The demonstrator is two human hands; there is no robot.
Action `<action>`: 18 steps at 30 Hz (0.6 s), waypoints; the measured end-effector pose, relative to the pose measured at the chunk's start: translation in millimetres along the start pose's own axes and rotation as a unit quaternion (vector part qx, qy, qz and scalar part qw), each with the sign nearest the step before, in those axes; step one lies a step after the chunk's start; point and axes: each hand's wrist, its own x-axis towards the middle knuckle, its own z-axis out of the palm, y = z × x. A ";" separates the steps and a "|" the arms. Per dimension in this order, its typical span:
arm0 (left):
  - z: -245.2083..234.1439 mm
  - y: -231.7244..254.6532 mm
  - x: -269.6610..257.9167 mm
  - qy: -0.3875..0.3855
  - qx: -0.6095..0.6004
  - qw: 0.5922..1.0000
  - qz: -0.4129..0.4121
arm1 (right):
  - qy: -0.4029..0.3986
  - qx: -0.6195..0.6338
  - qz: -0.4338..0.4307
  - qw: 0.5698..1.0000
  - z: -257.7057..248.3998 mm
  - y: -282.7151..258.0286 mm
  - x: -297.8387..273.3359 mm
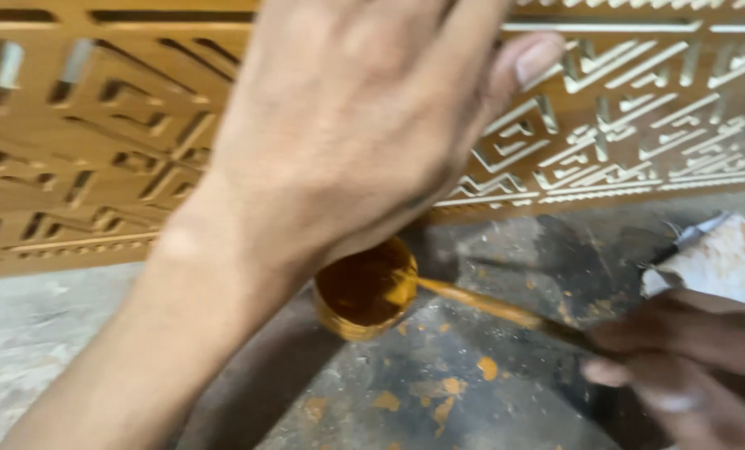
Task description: Applying stain to the cutouts and surface of a decorative wooden panel.
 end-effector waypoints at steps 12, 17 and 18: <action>7.1 0.3 0.5 0.015 -0.021 0.999 -0.032 | -0.143 -0.273 0.107 0.945 103.9 -145.1 83.8; 7.6 -0.8 -2.2 0.011 -0.032 0.999 -0.035 | -0.076 -0.209 0.213 0.951 70.4 -107.8 67.7; 7.7 -0.6 -2.0 0.013 -0.029 0.999 -0.031 | -0.009 -0.115 0.184 0.976 65.8 -101.2 63.3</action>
